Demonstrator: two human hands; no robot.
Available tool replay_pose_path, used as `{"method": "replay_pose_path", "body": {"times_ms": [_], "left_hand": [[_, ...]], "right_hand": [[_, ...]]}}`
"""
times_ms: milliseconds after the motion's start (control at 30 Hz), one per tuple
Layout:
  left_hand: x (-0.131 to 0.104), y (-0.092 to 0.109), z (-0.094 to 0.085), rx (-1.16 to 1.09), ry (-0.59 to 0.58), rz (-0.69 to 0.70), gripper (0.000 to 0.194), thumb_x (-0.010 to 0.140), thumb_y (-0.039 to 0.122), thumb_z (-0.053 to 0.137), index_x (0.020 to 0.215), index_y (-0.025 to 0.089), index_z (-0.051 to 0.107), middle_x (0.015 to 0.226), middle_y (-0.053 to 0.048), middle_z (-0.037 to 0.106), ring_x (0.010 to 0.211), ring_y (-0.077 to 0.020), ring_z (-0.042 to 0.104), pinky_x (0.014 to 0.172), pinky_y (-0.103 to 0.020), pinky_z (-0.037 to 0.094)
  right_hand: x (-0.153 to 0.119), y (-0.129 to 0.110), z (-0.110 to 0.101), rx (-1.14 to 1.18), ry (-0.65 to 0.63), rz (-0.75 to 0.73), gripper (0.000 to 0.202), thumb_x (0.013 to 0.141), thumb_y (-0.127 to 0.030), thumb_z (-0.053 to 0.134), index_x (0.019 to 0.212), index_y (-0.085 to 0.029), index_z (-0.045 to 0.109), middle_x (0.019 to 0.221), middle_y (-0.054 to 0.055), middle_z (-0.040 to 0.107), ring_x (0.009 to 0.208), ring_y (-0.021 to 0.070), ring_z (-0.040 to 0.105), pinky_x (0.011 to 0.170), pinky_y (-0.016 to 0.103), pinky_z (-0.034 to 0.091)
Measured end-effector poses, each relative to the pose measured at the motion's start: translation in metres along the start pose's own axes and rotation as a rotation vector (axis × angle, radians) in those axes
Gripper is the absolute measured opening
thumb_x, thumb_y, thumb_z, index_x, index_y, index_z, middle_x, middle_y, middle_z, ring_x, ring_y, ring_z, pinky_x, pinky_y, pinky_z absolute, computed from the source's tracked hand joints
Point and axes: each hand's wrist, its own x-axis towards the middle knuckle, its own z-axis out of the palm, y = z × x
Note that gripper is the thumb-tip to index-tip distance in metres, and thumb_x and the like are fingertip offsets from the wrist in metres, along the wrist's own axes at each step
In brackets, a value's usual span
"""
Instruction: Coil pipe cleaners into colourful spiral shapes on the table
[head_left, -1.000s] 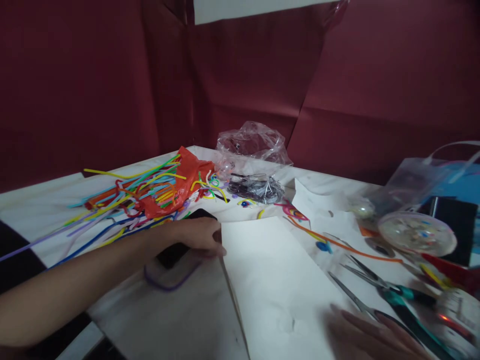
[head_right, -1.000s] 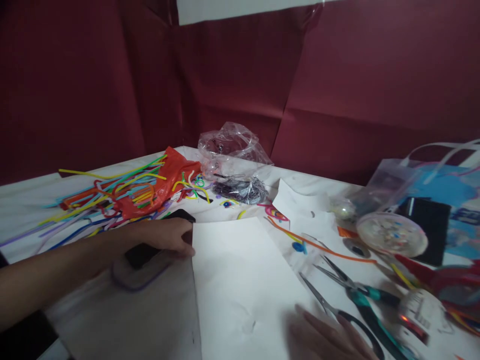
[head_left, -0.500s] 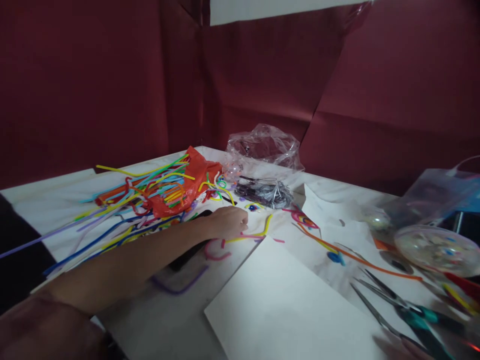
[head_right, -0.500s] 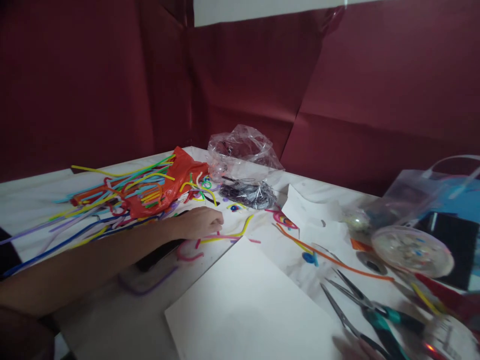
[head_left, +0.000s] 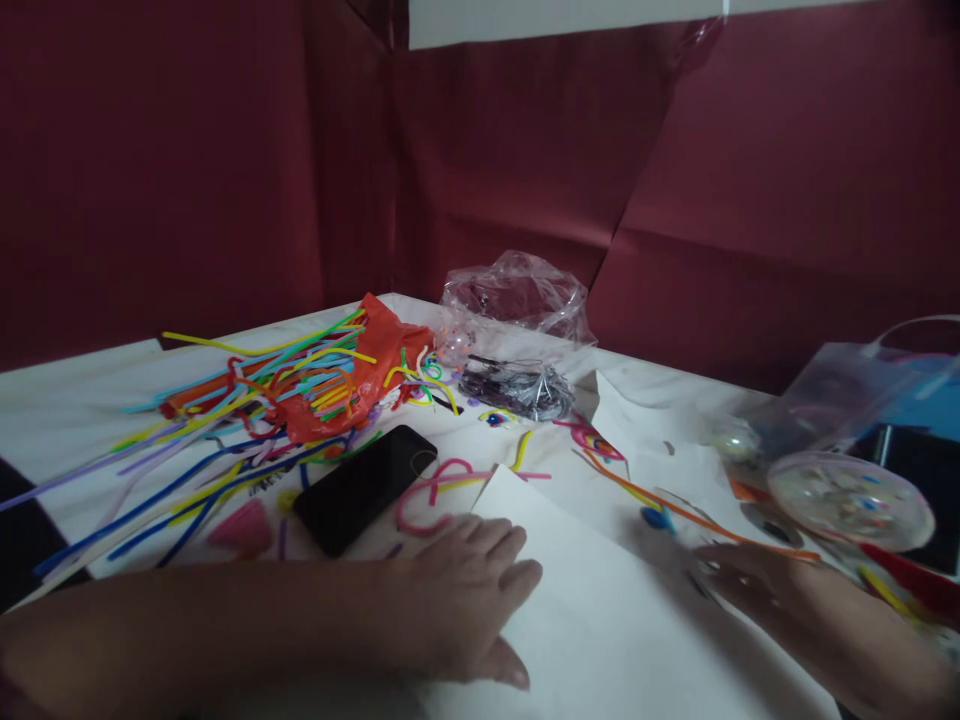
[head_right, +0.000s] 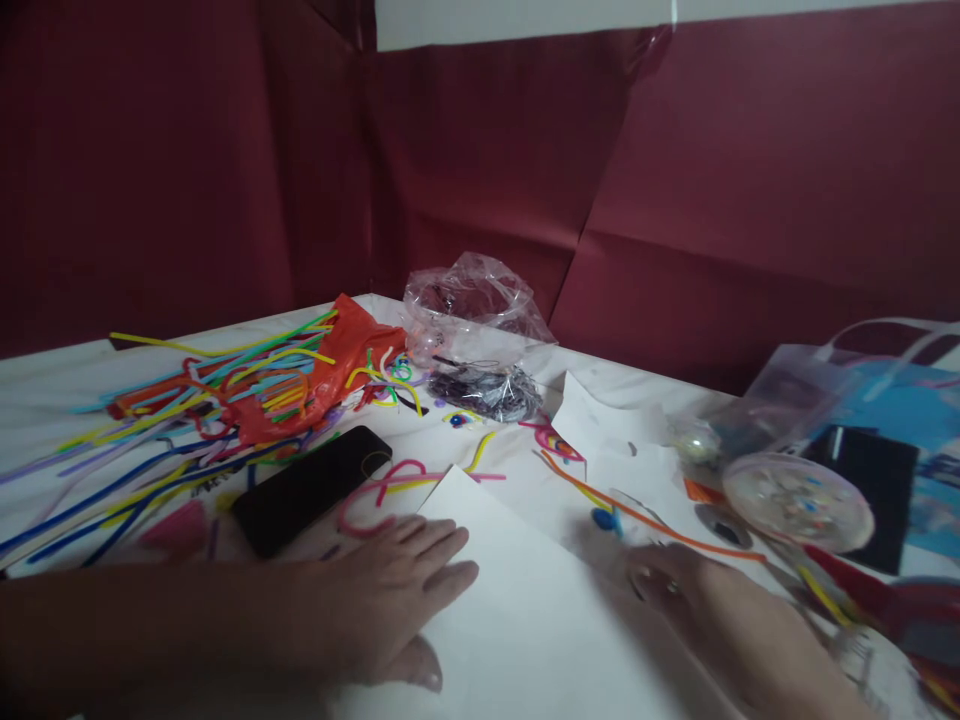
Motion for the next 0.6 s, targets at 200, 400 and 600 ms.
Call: {"method": "replay_pose_path", "body": {"times_ms": [200,400,600], "left_hand": [[-0.002,0.006,0.001,0.018,0.027,-0.014,0.062,0.076,0.057,0.044,0.12,0.013,0.042,0.123,-0.017,0.044,0.114,-0.0305,0.038,0.088,-0.041,0.031],[-0.002,0.004,-0.007,-0.105,0.018,-0.025,0.053,0.076,0.055,0.046,0.107,0.013,0.052,0.111,-0.015,0.052,0.106,-0.0281,0.045,0.087,-0.04,0.034],[0.014,0.008,-0.019,-0.705,0.113,-0.301,0.04,0.075,0.043,0.054,0.103,0.015,0.057,0.096,-0.007,0.063,0.088,-0.0185,0.057,0.074,-0.028,0.042]], "right_hand": [[0.058,-0.034,0.01,-0.173,-0.13,0.134,0.009,0.09,-0.018,0.052,0.087,-0.01,0.057,0.078,0.005,0.051,0.075,0.0205,0.051,0.069,0.034,0.04],[0.045,-0.052,0.006,0.292,-0.16,0.033,0.04,0.089,-0.038,0.027,0.069,-0.014,0.052,0.06,0.004,0.047,0.058,0.0177,0.046,0.053,0.026,0.035],[-0.005,-0.103,-0.006,0.882,-0.259,-0.073,0.065,0.069,-0.077,0.042,0.056,-0.015,0.053,0.056,0.006,0.047,0.049,0.0141,0.039,0.045,0.023,0.033]]}}
